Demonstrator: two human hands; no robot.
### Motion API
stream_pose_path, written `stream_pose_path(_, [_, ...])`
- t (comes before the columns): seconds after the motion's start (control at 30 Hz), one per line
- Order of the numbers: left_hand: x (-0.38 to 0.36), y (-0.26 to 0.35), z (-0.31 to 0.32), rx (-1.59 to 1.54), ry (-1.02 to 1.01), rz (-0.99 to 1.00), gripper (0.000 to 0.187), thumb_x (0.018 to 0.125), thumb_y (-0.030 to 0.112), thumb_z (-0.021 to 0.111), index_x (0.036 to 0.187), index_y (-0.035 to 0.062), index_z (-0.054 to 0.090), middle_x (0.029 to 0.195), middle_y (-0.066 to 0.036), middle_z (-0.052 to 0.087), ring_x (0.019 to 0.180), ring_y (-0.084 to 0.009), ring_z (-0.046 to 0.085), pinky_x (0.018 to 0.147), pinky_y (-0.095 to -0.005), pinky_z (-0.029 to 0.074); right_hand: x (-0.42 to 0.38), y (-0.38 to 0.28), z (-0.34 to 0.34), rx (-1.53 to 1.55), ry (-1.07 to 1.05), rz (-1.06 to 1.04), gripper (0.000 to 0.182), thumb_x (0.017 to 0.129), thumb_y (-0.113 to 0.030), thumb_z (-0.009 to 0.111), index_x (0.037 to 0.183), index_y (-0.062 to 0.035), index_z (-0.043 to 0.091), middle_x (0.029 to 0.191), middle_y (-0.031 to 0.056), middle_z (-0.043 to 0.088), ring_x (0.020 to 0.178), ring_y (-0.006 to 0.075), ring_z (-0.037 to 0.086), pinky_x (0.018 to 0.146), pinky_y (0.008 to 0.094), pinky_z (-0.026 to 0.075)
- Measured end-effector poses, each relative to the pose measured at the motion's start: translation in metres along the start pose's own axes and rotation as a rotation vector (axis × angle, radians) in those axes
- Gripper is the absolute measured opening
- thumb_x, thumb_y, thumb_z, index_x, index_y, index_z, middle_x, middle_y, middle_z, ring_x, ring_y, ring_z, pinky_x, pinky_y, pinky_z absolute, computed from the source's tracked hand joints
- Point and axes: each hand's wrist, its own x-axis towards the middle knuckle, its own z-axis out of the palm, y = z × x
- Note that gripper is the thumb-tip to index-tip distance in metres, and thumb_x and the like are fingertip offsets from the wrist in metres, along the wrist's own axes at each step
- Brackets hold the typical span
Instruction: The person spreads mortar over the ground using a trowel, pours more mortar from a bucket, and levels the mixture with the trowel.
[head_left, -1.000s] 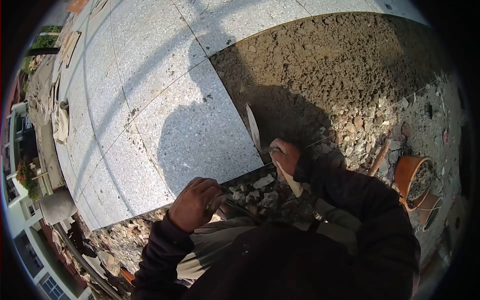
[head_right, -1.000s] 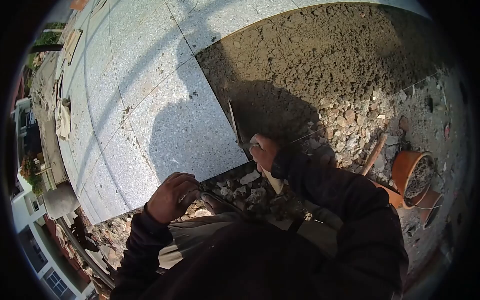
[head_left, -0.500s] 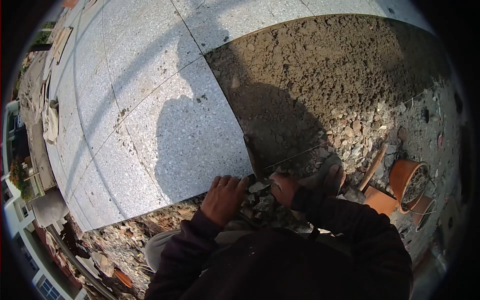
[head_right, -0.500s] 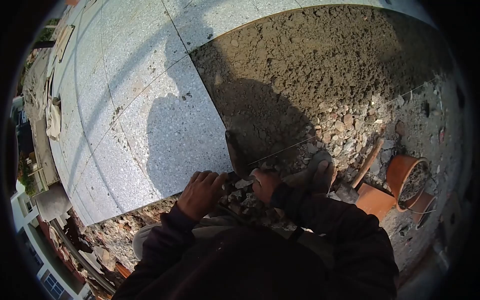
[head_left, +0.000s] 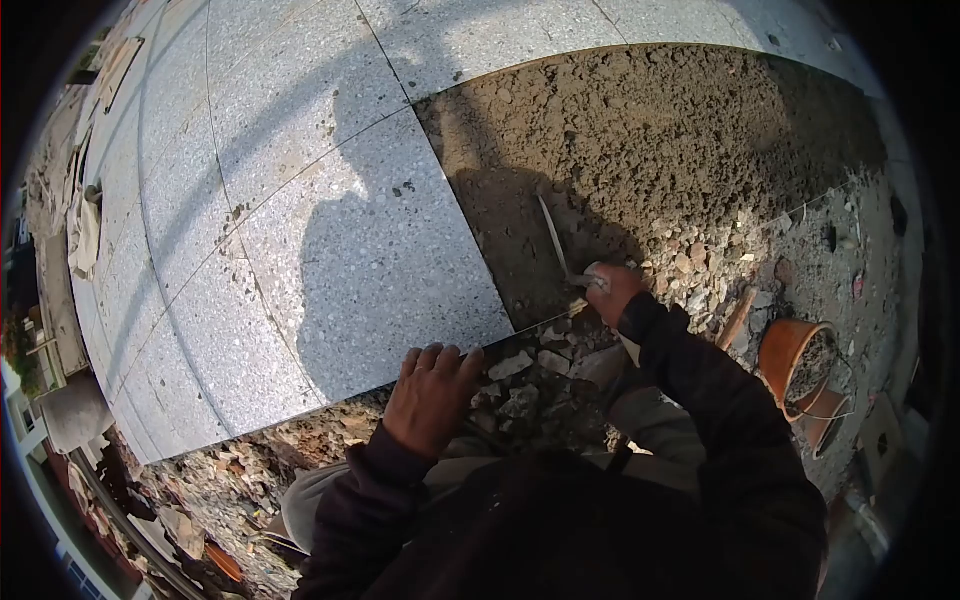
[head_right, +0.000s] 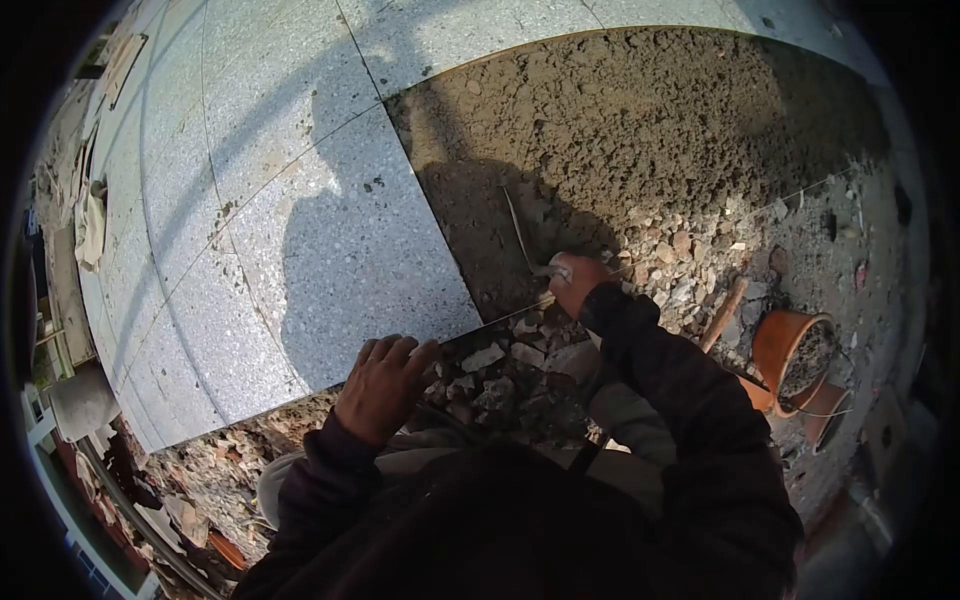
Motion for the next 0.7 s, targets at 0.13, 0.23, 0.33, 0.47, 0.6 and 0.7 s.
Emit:
stream_pose_path(0.13, [-0.011, 0.005, -0.001, -0.053, 0.006, -0.033, 0.041, 0.078, 0.017, 0.059, 0.116, 0.0059, 0.047, 0.101, -0.011, 0.054, 0.100, -0.0266, 0.050, 0.088, -0.0382, 0.038, -0.001, -0.011, -0.052, 0.287, -0.038, 0.177, 0.035, 0.085, -0.012, 0.048, 0.118, -0.0012, 0.047, 0.059, 0.0060, 0.054, 0.041, 0.0133, 0.051, 0.038, 0.0309, 0.044])
stream_pose_path(0.23, [-0.007, 0.010, -0.001, -0.080, -0.035, 0.012, 0.042, 0.078, 0.017, 0.059, 0.116, 0.0041, 0.047, 0.102, -0.011, 0.054, 0.100, -0.0266, 0.050, 0.088, -0.0378, 0.038, -0.020, -0.043, -0.022, 0.318, -0.228, 0.224, 0.036, 0.082, -0.014, 0.051, 0.114, 0.0009, 0.051, 0.066, 0.0117, 0.059, 0.050, 0.0179, 0.058, 0.047, 0.0344, 0.048])
stream_pose_path(0.33, [-0.002, 0.013, 0.001, -0.104, 0.000, 0.044, 0.041, 0.079, 0.016, 0.058, 0.117, 0.0038, 0.047, 0.104, -0.012, 0.053, 0.102, -0.0270, 0.049, 0.089, -0.0379, 0.038, -0.041, -0.045, 0.033, 0.176, -0.220, -0.078, 0.033, 0.076, -0.016, 0.056, 0.104, 0.0008, 0.056, 0.083, 0.0207, 0.062, 0.077, 0.0339, 0.061, 0.070, 0.0377, 0.048])
stream_pose_path(0.47, [-0.002, 0.009, 0.004, -0.051, -0.033, 0.052, 0.040, 0.080, 0.016, 0.056, 0.117, 0.0038, 0.046, 0.105, -0.013, 0.053, 0.103, -0.0272, 0.049, 0.089, -0.0384, 0.038, -0.046, -0.059, 0.042, 0.096, -0.231, -0.016, 0.031, 0.075, -0.016, 0.056, 0.102, -0.0019, 0.057, 0.089, 0.0239, 0.060, 0.087, 0.0382, 0.058, 0.076, 0.0395, 0.048])
stream_pose_path(0.6, [-0.002, 0.006, 0.006, -0.113, -0.062, 0.069, 0.038, 0.080, 0.013, 0.053, 0.116, 0.0047, 0.047, 0.102, -0.013, 0.052, 0.102, -0.0281, 0.049, 0.088, -0.0391, 0.038, -0.027, -0.048, 0.069, -0.001, -0.244, -0.043, 0.032, 0.076, -0.015, 0.056, 0.105, -0.0027, 0.056, 0.088, 0.0242, 0.060, 0.087, 0.0376, 0.058, 0.076, 0.0416, 0.048])
stream_pose_path(0.7, [0.004, 0.000, 0.010, -0.152, -0.083, 0.142, 0.038, 0.076, 0.016, 0.055, 0.113, 0.0058, 0.049, 0.099, -0.012, 0.052, 0.100, -0.0295, 0.049, 0.084, -0.0405, 0.039, 0.005, -0.068, 0.076, 0.094, -0.017, -0.062, 0.025, 0.074, -0.014, 0.056, 0.097, -0.0033, 0.056, 0.081, 0.0216, 0.060, 0.081, 0.0379, 0.059, 0.070, 0.0419, 0.048])
